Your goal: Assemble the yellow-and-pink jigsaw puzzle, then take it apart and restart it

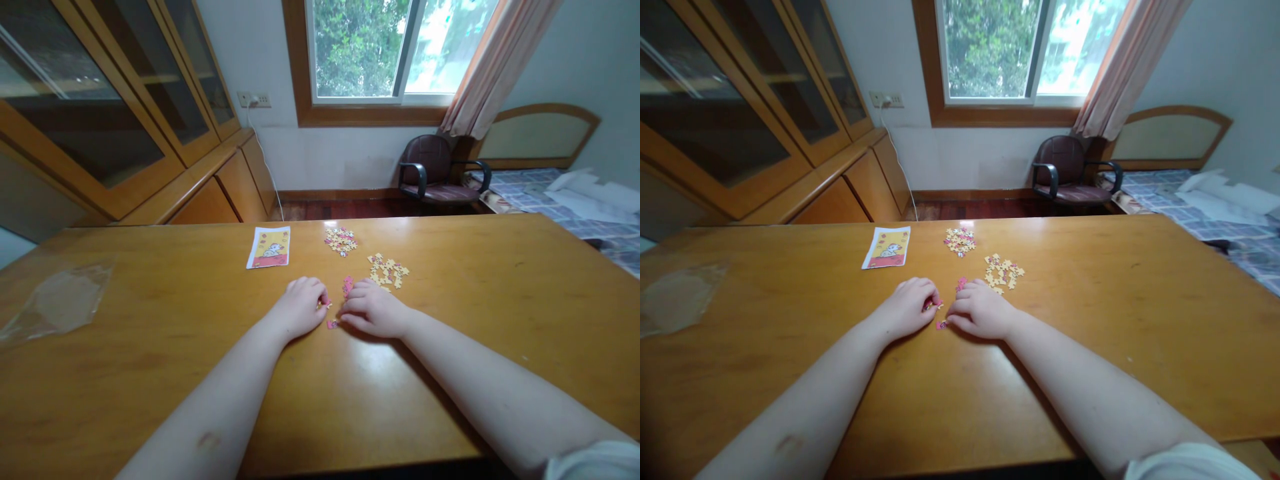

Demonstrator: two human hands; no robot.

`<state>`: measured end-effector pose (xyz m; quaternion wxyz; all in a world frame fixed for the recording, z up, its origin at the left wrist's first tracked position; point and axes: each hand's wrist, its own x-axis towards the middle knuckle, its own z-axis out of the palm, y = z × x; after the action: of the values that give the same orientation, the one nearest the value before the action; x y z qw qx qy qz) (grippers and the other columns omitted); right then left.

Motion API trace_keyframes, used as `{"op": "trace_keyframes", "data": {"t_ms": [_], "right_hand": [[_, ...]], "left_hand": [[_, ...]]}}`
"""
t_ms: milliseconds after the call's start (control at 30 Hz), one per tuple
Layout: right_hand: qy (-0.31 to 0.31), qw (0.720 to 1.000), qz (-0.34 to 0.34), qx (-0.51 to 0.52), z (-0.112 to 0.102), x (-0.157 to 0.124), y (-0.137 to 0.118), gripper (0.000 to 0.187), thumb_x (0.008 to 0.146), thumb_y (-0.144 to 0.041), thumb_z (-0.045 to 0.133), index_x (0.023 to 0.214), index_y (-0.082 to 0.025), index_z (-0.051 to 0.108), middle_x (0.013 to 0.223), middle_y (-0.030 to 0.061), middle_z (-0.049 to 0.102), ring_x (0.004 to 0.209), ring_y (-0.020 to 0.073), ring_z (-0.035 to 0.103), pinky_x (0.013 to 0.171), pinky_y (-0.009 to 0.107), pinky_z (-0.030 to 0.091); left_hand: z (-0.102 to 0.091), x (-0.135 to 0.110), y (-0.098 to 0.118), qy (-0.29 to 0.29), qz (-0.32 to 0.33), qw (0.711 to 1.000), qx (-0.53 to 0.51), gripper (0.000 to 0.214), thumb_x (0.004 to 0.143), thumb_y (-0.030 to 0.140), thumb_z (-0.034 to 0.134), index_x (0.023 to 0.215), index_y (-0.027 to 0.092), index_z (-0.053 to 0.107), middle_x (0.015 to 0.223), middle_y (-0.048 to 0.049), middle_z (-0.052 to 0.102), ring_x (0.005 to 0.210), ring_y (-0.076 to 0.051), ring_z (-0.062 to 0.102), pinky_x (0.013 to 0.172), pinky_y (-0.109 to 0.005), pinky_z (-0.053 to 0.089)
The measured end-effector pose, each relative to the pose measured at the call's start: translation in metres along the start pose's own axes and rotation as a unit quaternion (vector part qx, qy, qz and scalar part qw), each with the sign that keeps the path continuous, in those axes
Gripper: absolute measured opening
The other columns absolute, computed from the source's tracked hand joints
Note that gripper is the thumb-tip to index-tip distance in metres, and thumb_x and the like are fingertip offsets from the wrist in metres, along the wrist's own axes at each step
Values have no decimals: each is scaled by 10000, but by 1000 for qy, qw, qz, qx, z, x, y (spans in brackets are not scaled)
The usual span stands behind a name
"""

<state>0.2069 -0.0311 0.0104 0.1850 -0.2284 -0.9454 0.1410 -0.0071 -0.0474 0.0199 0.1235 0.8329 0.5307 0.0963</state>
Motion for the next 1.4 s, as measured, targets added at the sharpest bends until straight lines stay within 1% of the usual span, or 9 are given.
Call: {"op": "trace_keyframes", "data": {"t_ms": [67,167,267,467,767,1000,1167,1300,1400], "right_hand": [[4,1000,2,-7,0,0,1,210,923,-314,538,895,-205,716,778,48,669,804,175,589,804,334,380],[14,1000,6,-18,2,0,2,216,925,-309,531,861,-195,704,759,45,662,775,171,581,787,330,379],[24,999,4,-23,3,0,3,216,922,-306,531,846,-192,697,747,42,659,760,170,575,769,327,376],[37,999,-8,-22,4,0,3,233,925,-302,515,834,-186,696,728,41,657,747,171,574,757,326,375],[44,999,-16,-16,4,-1,4,237,929,-303,513,828,-183,690,727,45,658,745,169,576,765,326,385],[42,999,-18,-14,4,-1,5,239,931,-304,512,832,-180,690,730,51,657,745,168,575,763,322,388],[43,999,-17,-7,5,0,4,244,934,-302,505,838,-182,695,736,54,666,749,170,579,770,327,389],[36,999,-12,1,5,0,4,239,927,-298,512,843,-183,703,747,55,674,760,172,585,782,332,388],[12,999,-26,15,3,-1,3,207,908,-289,538,863,-194,717,752,53,677,791,178,589,808,339,380]], "left_hand": [[-1,-1,0,9,5,1000,1,66,787,179,571,839,204,603,887,-35,649,875,-209,570,798,-342,426],[-3,-1,0,22,-1,1000,16,114,821,271,591,908,206,621,921,-43,660,894,-221,576,821,-361,421],[-4,-1,1,9,-10,999,34,128,826,315,611,886,208,649,914,-43,671,899,-231,584,828,-373,417],[-1,3,-2,-16,-40,999,9,112,803,315,643,845,213,663,878,-38,673,869,-224,597,780,-340,430],[-1,4,-1,-41,-37,998,-41,85,778,249,597,829,206,649,872,-36,670,855,-214,596,767,-316,438],[1,2,-2,-22,-9,998,-54,74,764,218,597,831,205,626,905,-37,664,877,-210,582,790,-307,434],[0,3,-2,-27,11,997,-69,60,774,198,582,810,219,625,829,-7,683,809,-195,588,749,-296,427],[-2,4,-1,-28,-19,992,-118,115,819,204,543,832,220,656,832,-9,702,784,-178,616,720,-272,441],[-2,4,-3,-14,-68,983,-170,199,860,280,525,978,228,677,830,-9,714,732,-169,631,691,-268,463]]}}
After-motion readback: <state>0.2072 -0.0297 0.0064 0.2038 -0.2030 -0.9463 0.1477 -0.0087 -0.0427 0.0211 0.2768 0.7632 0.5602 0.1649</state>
